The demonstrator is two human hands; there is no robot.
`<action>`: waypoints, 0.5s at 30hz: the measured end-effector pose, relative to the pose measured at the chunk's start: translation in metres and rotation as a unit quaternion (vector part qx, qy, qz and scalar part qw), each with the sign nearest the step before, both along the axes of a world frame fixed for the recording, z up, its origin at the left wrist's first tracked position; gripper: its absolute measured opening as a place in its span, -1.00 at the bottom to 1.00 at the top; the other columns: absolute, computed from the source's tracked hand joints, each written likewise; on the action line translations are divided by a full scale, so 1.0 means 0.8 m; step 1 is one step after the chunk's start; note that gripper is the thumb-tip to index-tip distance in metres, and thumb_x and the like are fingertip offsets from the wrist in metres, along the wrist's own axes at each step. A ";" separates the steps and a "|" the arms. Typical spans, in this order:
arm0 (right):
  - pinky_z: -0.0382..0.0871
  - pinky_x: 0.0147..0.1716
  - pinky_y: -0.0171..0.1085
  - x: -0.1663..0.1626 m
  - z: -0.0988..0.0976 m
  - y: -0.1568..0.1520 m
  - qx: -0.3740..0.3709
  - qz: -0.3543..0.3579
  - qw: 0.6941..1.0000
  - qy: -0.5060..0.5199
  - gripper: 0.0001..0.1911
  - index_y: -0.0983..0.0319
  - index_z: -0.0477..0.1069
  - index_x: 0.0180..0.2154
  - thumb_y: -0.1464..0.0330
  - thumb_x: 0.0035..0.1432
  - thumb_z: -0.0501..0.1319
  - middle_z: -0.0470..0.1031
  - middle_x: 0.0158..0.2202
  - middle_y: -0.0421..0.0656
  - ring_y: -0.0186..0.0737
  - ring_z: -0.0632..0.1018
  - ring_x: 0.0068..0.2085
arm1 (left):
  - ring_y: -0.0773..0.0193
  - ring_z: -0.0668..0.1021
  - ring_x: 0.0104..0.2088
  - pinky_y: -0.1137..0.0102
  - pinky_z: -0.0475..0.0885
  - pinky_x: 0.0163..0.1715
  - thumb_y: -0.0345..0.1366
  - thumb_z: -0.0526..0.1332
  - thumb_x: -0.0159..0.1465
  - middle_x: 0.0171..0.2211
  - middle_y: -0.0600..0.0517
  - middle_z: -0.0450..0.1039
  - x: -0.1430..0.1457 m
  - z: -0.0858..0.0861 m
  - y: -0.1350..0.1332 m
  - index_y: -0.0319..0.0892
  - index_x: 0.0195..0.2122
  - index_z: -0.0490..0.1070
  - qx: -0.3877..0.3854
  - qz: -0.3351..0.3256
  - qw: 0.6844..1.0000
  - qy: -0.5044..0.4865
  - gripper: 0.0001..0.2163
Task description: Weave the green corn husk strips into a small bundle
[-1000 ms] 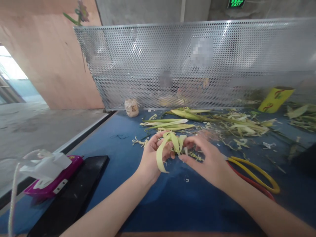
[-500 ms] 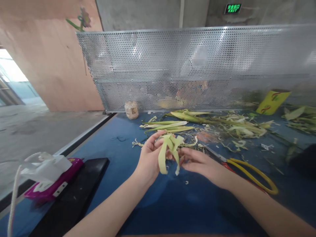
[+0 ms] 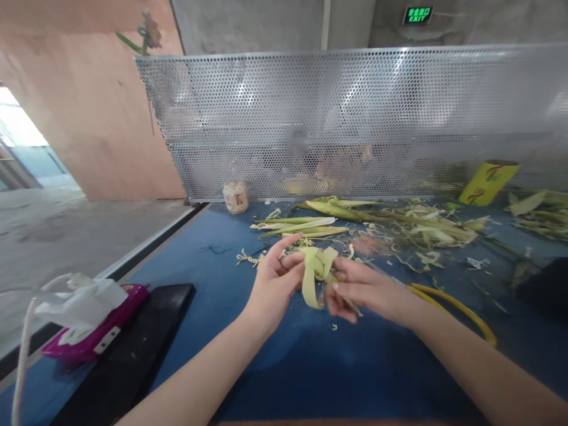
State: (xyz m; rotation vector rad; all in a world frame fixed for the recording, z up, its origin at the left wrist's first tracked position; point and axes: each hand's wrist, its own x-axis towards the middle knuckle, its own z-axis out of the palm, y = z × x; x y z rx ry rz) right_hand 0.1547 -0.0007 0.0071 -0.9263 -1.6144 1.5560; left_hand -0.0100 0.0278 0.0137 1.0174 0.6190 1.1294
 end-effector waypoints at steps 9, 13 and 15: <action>0.10 -0.71 -0.43 -0.013 -0.003 0.004 0.038 -0.084 0.996 -0.011 -0.72 0.23 0.18 -0.20 0.17 0.16 0.06 0.36 -0.66 -0.33 -0.48 0.26 -0.73 | 0.30 0.52 -0.31 0.47 0.41 -0.40 -0.36 0.20 0.12 -0.26 -0.07 0.51 0.001 -0.001 -0.008 -0.14 0.21 -0.11 0.042 -0.028 0.997 0.057 -0.33; 0.05 -0.68 -0.42 -0.008 -0.004 0.007 0.054 -0.118 0.991 0.008 -0.75 0.25 0.24 -0.34 0.18 0.12 0.11 0.36 -0.64 -0.29 -0.49 0.23 -0.68 | 0.32 0.49 -0.36 0.53 0.37 -0.59 -0.38 0.29 0.02 -0.14 -0.07 0.43 0.001 -0.008 -0.007 0.01 0.24 -0.36 0.119 0.001 0.987 0.108 -0.09; 0.05 -0.66 -0.40 -0.007 -0.006 0.008 0.061 -0.134 0.989 0.030 -0.75 0.25 0.24 -0.39 0.19 0.11 0.13 0.36 -0.63 -0.28 -0.48 0.23 -0.66 | 0.37 0.47 -0.46 0.53 0.35 -0.68 -0.38 0.31 -0.01 -0.12 -0.06 0.37 0.000 -0.011 -0.006 0.05 0.23 -0.38 0.117 0.029 0.985 0.120 -0.06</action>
